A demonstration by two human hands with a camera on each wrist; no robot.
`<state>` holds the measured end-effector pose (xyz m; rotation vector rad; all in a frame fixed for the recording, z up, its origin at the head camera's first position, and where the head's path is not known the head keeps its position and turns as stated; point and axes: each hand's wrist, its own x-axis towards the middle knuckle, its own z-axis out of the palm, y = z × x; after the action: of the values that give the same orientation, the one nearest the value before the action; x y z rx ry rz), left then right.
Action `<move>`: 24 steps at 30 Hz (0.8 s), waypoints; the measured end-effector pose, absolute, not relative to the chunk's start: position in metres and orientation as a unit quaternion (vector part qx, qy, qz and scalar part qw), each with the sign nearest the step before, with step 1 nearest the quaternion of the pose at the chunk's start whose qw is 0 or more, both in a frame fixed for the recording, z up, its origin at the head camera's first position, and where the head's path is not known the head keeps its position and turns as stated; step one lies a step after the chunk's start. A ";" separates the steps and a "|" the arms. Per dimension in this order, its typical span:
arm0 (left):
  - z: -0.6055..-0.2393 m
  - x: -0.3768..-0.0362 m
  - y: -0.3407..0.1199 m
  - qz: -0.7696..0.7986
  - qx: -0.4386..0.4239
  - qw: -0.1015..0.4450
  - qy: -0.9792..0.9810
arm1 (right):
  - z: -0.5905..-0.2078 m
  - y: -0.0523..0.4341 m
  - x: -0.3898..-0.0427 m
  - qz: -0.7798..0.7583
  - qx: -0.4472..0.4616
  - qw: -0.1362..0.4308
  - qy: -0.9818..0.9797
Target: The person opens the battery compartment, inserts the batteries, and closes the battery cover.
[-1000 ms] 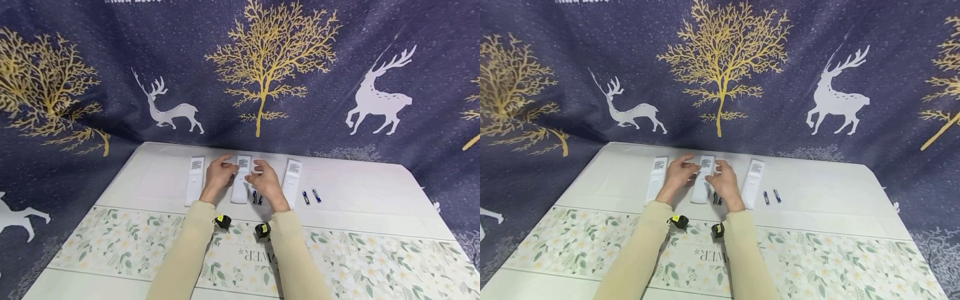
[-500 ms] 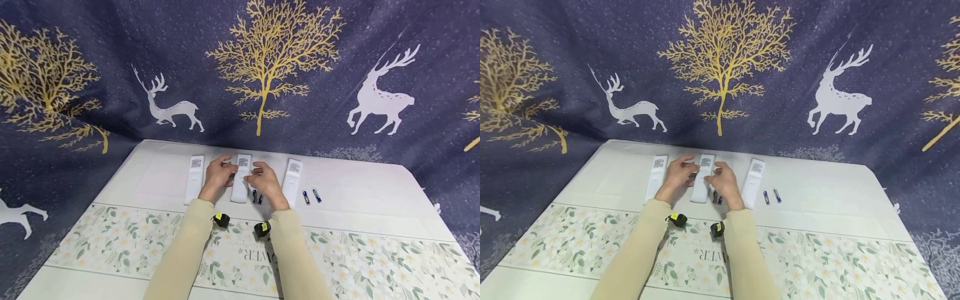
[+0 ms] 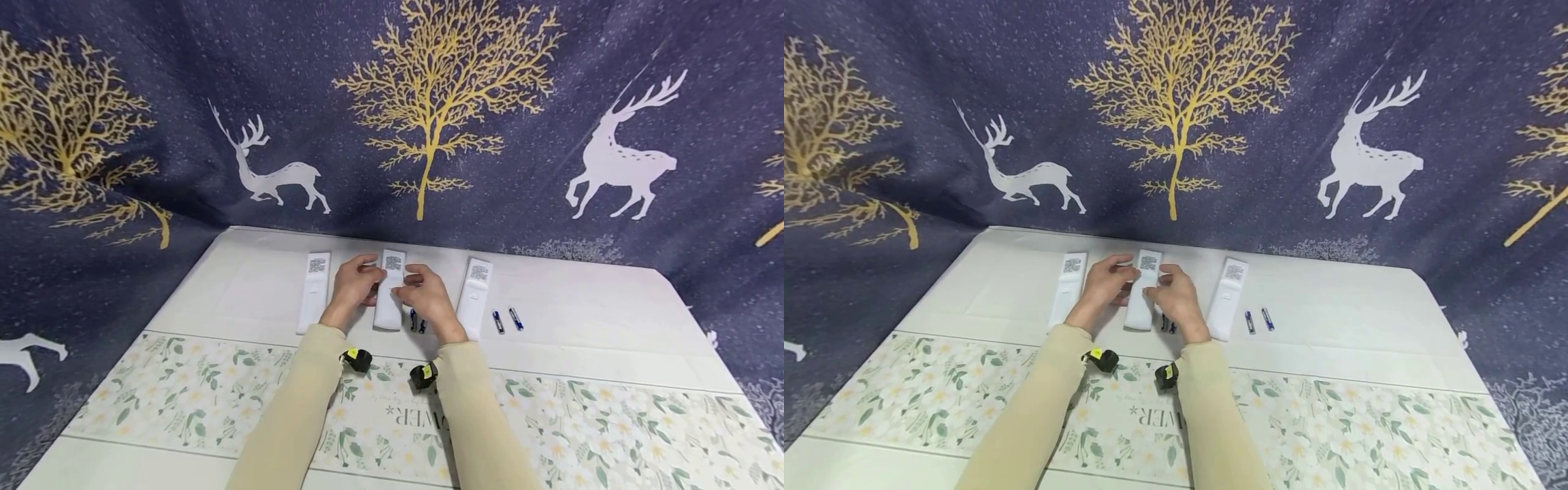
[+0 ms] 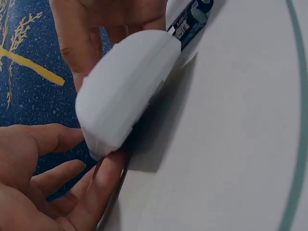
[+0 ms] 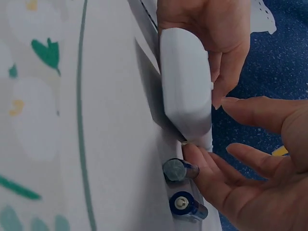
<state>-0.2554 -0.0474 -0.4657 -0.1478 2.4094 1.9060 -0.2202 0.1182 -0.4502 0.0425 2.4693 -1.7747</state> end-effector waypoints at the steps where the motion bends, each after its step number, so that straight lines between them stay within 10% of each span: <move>1: -0.466 -0.255 -0.047 0.625 -0.050 0.036 0.778 | -0.451 0.119 -0.220 -0.583 0.013 0.052 0.811; 24: -0.460 -0.260 -0.046 0.705 -0.024 0.038 0.708 | -0.441 0.114 -0.217 -0.613 -0.009 0.021 0.790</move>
<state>-0.2596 -0.0463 -0.4604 -0.0733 2.1704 2.1631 -0.2171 0.1142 -0.4415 -0.0283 2.4482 -1.9004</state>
